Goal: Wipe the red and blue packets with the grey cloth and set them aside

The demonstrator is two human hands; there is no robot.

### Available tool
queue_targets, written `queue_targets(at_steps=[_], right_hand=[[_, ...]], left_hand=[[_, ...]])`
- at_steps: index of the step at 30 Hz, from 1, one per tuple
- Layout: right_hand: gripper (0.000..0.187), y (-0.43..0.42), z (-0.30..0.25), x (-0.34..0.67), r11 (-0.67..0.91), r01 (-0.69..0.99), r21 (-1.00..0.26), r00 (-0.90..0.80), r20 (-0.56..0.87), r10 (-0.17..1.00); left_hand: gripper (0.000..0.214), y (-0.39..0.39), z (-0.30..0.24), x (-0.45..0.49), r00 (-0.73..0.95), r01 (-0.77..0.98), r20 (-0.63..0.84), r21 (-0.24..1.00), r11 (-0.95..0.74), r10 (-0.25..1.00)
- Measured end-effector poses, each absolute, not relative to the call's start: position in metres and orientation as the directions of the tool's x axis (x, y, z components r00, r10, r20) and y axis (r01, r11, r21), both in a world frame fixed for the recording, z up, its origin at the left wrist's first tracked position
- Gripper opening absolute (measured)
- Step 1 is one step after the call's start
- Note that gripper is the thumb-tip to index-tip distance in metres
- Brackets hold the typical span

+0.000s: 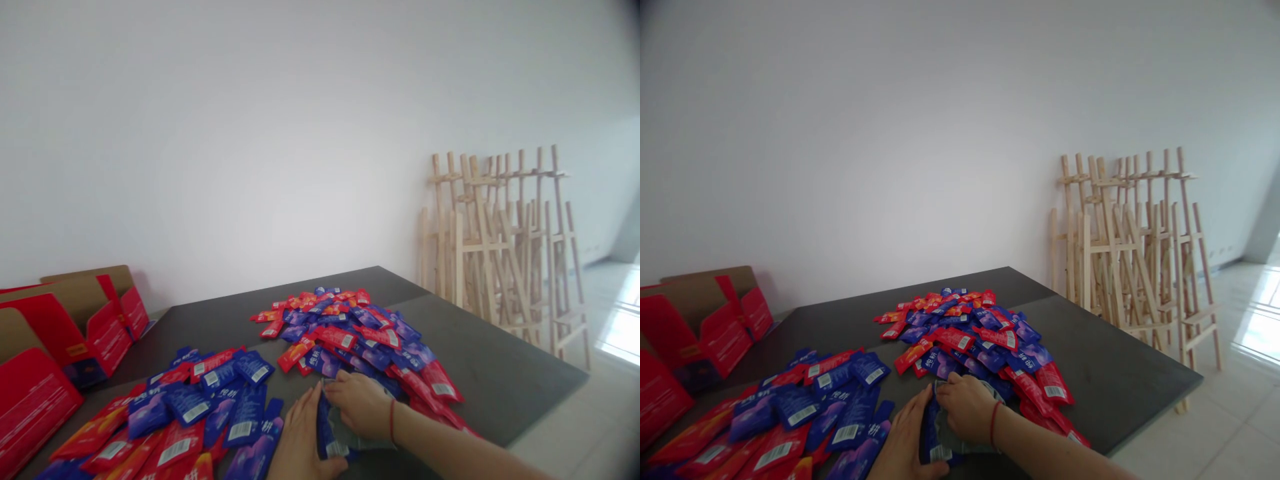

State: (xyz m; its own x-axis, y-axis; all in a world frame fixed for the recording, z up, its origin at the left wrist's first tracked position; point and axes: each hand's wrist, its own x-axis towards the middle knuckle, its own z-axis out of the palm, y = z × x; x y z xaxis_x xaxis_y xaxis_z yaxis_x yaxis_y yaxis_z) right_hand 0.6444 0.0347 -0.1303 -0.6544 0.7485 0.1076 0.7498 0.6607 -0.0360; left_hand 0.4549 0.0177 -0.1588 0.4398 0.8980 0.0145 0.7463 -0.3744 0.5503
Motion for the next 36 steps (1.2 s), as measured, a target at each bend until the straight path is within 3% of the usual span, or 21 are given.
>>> queue_targets(at_steps=[6, 13, 20, 25, 33, 36], right_hand=[[0.036, 0.039, -0.138, 0.641, 0.767, 0.640, 0.054, -0.766, 0.131, 0.630], [0.032, 0.021, -0.144, 0.660, 0.863, 0.505, 0.023, -0.853, 0.170, 0.494], [0.025, 0.038, -0.143, 0.633, 0.754, 0.650, 0.094, -0.758, 0.142, 0.636], [0.027, 0.049, -0.135, 0.623, 0.694, 0.713, 0.099, -0.701, 0.097, 0.707], [0.027, 0.043, -0.136, 0.638, 0.818, 0.569, 0.088, -0.822, 0.084, 0.563], [0.026, 0.047, -0.136, 0.636, 0.808, 0.580, 0.099, -0.814, 0.081, 0.575]], left_hand=[[0.115, 0.018, -0.163, 0.454, 0.427, 0.720, 0.046, 0.587, -0.371, 0.903], [0.125, 0.026, -0.177, 0.450, 0.452, 0.628, 0.135, 0.654, -0.422, 0.882], [0.137, 0.026, -0.176, 0.450, 0.436, 0.586, 0.123, 0.713, -0.385, 0.891], [0.132, 0.024, -0.173, 0.452, 0.414, 0.582, 0.166, 0.707, -0.401, 0.895], [0.144, 0.036, -0.199, 0.446, 0.441, 0.529, 0.284, 0.684, -0.502, 0.851], [0.148, 0.035, -0.197, 0.447, 0.449, 0.535, 0.270, 0.683, -0.498, 0.852]])
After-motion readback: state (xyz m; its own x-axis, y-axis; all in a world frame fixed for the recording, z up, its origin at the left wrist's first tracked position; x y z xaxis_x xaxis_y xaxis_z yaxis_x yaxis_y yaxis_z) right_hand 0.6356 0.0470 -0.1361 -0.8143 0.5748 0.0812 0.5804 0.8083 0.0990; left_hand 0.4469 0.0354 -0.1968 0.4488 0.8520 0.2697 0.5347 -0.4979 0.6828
